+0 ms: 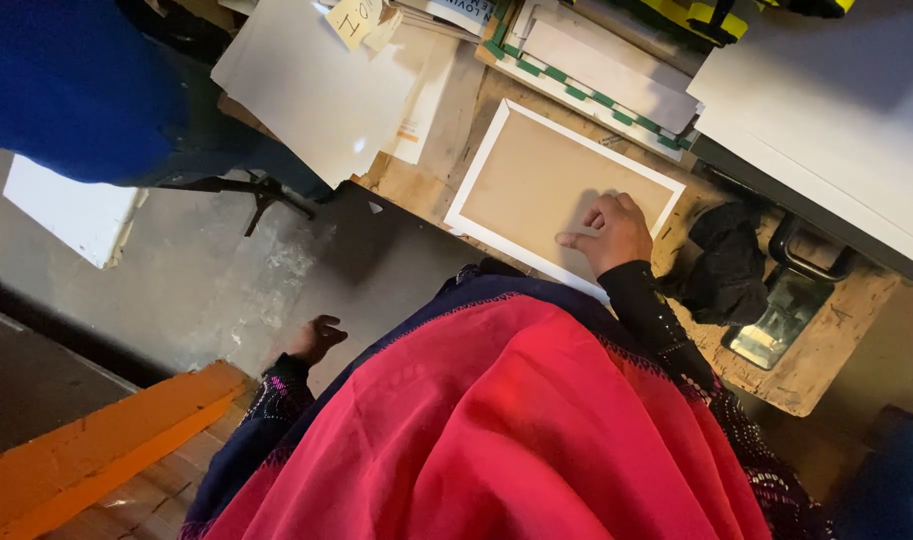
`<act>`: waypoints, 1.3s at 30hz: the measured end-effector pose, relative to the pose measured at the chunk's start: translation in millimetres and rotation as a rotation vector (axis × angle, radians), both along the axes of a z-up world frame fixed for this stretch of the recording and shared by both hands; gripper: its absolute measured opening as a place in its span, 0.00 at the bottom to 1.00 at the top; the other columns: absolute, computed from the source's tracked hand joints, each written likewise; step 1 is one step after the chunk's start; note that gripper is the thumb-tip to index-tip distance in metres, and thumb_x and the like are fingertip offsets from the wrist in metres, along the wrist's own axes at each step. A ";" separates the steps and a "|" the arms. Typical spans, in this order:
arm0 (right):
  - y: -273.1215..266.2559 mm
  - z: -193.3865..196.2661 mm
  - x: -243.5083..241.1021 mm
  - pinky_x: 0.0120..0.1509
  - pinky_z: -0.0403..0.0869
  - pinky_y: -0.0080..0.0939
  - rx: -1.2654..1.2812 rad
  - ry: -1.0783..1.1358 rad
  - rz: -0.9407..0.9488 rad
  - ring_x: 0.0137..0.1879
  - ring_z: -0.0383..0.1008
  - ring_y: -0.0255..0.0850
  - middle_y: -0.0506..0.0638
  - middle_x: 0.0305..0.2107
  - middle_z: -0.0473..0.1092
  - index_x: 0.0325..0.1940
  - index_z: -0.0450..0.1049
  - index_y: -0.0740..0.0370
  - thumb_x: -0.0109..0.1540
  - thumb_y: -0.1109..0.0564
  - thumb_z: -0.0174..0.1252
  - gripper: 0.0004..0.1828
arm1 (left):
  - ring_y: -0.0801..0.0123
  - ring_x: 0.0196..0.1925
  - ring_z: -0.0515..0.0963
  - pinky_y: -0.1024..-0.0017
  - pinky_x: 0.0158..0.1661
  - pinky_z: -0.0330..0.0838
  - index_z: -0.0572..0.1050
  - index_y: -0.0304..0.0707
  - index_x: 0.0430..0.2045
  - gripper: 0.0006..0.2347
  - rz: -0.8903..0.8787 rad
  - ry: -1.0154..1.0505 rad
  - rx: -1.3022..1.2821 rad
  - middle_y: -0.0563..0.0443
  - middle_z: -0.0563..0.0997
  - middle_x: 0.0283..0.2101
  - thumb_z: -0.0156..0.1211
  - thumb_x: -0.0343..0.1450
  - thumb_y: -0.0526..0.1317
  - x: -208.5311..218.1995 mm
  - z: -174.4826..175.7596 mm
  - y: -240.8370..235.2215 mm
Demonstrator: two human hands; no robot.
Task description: Assembling photo frames by cleaning transparent sheets and placing them into frames with backing boards.
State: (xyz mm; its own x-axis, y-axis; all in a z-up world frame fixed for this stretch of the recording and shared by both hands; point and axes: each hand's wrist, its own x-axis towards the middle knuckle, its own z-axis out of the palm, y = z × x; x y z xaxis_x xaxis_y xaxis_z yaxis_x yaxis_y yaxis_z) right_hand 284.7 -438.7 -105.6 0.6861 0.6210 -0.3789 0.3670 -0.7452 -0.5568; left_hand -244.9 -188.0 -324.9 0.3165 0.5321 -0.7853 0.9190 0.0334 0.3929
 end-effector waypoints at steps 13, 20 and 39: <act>-0.9 3.3 -1.3 0.50 0.71 0.42 0.002 -0.026 0.015 0.46 0.69 0.49 0.48 0.32 0.61 0.31 0.70 0.54 0.49 0.47 0.75 0.20 | 0.50 0.53 0.78 0.55 0.54 0.70 0.71 0.41 0.53 0.26 -0.001 -0.011 -0.040 0.43 0.82 0.44 0.69 0.64 0.51 -2.4 -0.5 -2.0; -3.2 1.6 -4.7 0.50 0.70 0.42 0.017 -0.046 0.011 0.47 0.68 0.46 0.46 0.32 0.61 0.32 0.69 0.55 0.49 0.45 0.74 0.21 | 0.50 0.52 0.79 0.56 0.52 0.71 0.73 0.43 0.51 0.24 -0.046 0.031 0.019 0.45 0.83 0.42 0.68 0.63 0.51 6.5 11.3 -10.5; -63.4 -71.1 -10.9 0.54 0.71 0.42 0.497 -0.509 0.312 0.52 0.69 0.49 0.49 0.46 0.66 0.47 0.73 0.55 0.51 0.57 0.65 0.20 | 0.48 0.53 0.77 0.54 0.52 0.70 0.72 0.43 0.52 0.20 0.023 -0.064 0.218 0.41 0.80 0.46 0.64 0.68 0.47 54.9 23.8 -30.3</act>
State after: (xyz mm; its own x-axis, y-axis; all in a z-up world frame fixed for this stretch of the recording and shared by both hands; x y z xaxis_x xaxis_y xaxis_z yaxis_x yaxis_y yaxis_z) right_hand 273.8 -502.1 -176.6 0.4662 0.8287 0.3096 0.8192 -0.2723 -0.5048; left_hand -190.0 -218.2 -301.0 0.3480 0.6949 -0.6293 0.8919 -0.0385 0.4507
